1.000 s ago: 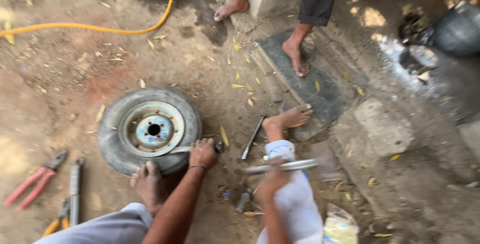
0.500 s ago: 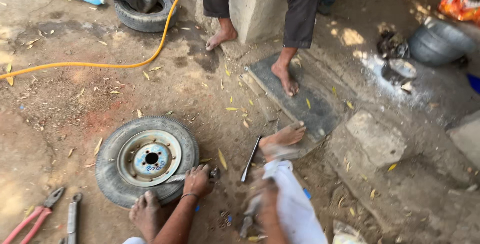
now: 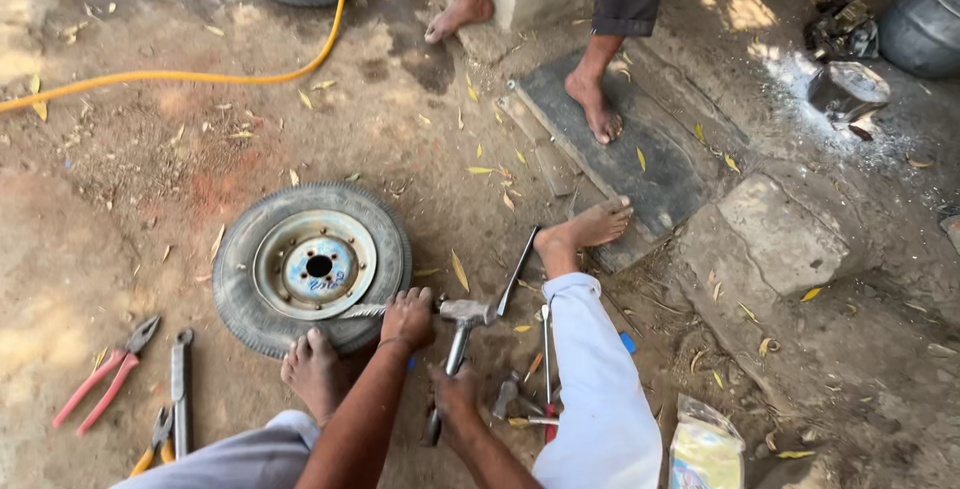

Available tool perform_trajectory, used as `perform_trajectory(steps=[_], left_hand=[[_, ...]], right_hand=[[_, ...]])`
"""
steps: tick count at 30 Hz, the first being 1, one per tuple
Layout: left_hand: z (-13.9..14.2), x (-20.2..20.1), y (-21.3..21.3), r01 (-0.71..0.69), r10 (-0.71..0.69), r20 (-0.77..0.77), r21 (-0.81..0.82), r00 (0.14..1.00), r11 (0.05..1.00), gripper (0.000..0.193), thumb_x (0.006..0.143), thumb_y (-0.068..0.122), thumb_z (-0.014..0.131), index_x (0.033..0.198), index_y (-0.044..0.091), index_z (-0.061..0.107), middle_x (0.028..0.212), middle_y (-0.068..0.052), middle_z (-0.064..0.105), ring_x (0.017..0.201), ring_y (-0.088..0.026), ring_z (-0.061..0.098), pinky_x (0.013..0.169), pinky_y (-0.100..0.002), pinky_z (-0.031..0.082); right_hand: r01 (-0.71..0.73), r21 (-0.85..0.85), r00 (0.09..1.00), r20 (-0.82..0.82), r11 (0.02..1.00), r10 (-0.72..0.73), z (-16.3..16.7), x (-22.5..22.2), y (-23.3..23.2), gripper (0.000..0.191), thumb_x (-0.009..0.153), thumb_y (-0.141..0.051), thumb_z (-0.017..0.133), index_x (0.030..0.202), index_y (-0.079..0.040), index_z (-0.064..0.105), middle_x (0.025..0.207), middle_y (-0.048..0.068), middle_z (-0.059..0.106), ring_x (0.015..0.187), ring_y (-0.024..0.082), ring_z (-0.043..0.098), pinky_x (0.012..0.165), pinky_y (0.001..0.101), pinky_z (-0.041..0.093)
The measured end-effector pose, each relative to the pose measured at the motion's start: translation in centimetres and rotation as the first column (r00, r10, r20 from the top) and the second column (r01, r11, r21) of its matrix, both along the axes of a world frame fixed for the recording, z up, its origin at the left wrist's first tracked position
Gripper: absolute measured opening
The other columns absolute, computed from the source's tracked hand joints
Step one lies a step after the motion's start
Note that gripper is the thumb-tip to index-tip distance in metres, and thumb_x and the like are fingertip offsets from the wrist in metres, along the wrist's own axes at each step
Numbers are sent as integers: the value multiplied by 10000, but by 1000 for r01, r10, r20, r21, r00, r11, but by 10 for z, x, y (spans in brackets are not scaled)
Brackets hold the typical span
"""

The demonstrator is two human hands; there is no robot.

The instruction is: The person sits on the ground and removes a small rubber tire from its metal wheel rim. They hold the wheel steady with one foot and hand while striking and prying the tire edge with a hammer and metal levers, working the tire bead loose around the rim.

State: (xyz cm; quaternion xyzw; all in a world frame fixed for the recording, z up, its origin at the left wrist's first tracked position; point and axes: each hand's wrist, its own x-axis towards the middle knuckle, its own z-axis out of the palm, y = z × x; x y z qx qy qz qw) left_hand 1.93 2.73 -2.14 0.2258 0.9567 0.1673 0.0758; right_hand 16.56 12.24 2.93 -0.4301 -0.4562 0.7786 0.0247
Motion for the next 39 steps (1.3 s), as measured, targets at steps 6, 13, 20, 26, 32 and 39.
perform_trajectory(steps=[6, 13, 20, 26, 32, 39], left_hand=[[-3, 2, -6, 52, -51, -37, 14, 998, 999, 383, 753, 172, 711, 1114, 135, 590, 1167, -116, 637, 1189, -326, 578, 1015, -485, 434], [-22, -5, -7, 125, -125, -266, -15, 956, 992, 493, 890, 166, 540, 1379, 113, 566, 1369, -151, 620, 1265, -320, 586, 1096, -519, 416], [-3, 8, -3, 14, -14, 27, 18, 1000, 1000, 348, 805, 190, 607, 1148, 131, 621, 1193, -116, 636, 1162, -336, 580, 1024, -501, 432], [-5, 11, -14, 29, -39, -98, -98, 994, 995, 375, 783, 159, 662, 1150, 111, 609, 1154, -142, 630, 1112, -350, 586, 971, -487, 451], [-5, 13, -10, 24, -25, 19, 73, 999, 997, 455, 654, 220, 792, 1068, 144, 620, 1120, -103, 624, 1130, -332, 568, 1004, -473, 426], [17, 17, -17, -5, 3, 28, 74, 1000, 997, 380, 665, 211, 779, 1008, 151, 627, 1107, -78, 634, 1146, -305, 572, 1039, -463, 417]], right_hand=[[-10, -118, 971, -238, 993, -18, -25, -15, 36, 310, 952, -197, 753, 852, -96, 477, 604, 17, 487, 452, 120, 474, 404, 297, 387], [452, 64, 767, -537, 890, -351, 33, 4, 203, 324, 1071, -380, 537, 825, -172, 507, 640, -30, 477, 517, 122, 435, 482, 299, 386], [139, 50, 983, -126, 989, -132, -30, 5, 50, 295, 989, -344, 634, 789, -182, 490, 592, -37, 459, 486, 118, 446, 457, 293, 392], [-166, -421, 984, -9, 892, 179, -61, 0, -15, 314, 918, -312, 716, 758, -190, 475, 551, -43, 444, 459, 114, 455, 436, 288, 398], [157, 117, 969, -212, 981, -129, 27, -13, 109, 196, 904, -369, 575, 875, -194, 658, 618, -48, 544, 489, 126, 527, 466, 294, 469], [705, 188, 645, -571, 684, -508, 69, 22, 177, 196, 909, -36, 604, 1029, -191, 592, 589, -26, 489, 444, 82, 451, 380, 269, 388]])
